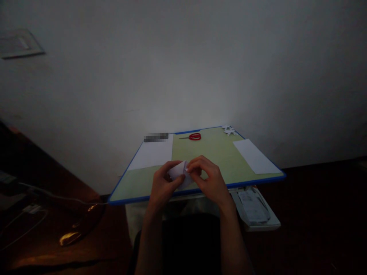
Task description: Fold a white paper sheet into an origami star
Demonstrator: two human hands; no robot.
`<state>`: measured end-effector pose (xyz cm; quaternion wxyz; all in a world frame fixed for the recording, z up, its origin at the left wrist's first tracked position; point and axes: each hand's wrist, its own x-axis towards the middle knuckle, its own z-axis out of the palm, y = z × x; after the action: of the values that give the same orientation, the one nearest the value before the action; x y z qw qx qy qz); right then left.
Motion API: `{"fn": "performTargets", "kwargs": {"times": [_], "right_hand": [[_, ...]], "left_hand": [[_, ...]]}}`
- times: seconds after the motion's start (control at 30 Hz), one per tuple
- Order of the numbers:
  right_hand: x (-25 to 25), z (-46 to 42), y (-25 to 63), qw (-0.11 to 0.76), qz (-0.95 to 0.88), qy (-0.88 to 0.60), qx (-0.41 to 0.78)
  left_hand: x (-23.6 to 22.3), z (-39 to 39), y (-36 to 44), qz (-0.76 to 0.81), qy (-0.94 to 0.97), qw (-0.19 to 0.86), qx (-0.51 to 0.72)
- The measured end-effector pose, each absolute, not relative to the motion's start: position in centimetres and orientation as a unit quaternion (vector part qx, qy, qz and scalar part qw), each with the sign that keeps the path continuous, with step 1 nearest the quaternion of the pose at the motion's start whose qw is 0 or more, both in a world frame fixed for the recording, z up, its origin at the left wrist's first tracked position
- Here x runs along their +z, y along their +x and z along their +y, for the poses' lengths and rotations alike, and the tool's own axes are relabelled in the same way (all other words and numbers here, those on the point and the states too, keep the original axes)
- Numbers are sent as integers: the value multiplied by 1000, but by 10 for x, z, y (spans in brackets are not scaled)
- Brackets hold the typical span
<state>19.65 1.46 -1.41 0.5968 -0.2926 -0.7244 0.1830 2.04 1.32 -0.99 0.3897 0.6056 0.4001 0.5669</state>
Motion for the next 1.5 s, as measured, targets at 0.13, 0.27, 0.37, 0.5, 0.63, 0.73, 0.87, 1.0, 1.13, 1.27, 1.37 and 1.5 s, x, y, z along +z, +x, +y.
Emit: {"fn": "performTargets", "kwargs": {"times": [0.13,0.27,0.37,0.5,0.63,0.73,0.87,1.0,1.13,1.27,1.37,1.5], "right_hand": [[-16,14,195,587,-726,-324,153],[-12,11,190,585,-729,-324,145],[-9,10,184,600,-715,-328,148],[-11,12,177,630,-673,-347,169],[-15,14,174,647,-632,-348,246],[-16,14,174,647,-627,-345,262],[-16,15,170,658,-618,-366,227],[-14,15,169,656,-629,-366,199],[-12,14,176,644,-649,-352,199],[-13,14,185,621,-680,-347,179],[-12,13,187,615,-690,-340,176],[-8,11,185,634,-675,-345,149]], "left_hand": [[-13,14,21,427,611,349,568],[-13,15,24,443,598,320,586],[-11,13,26,450,595,302,593],[-10,11,29,461,592,276,601],[-11,12,30,467,564,275,623],[-11,13,30,461,548,285,638],[-9,12,30,454,534,283,654],[-9,12,30,437,535,287,663],[-10,11,29,403,553,369,629],[-10,10,29,371,571,414,604],[-9,10,30,369,576,411,602],[-9,11,30,368,567,408,614]]}}
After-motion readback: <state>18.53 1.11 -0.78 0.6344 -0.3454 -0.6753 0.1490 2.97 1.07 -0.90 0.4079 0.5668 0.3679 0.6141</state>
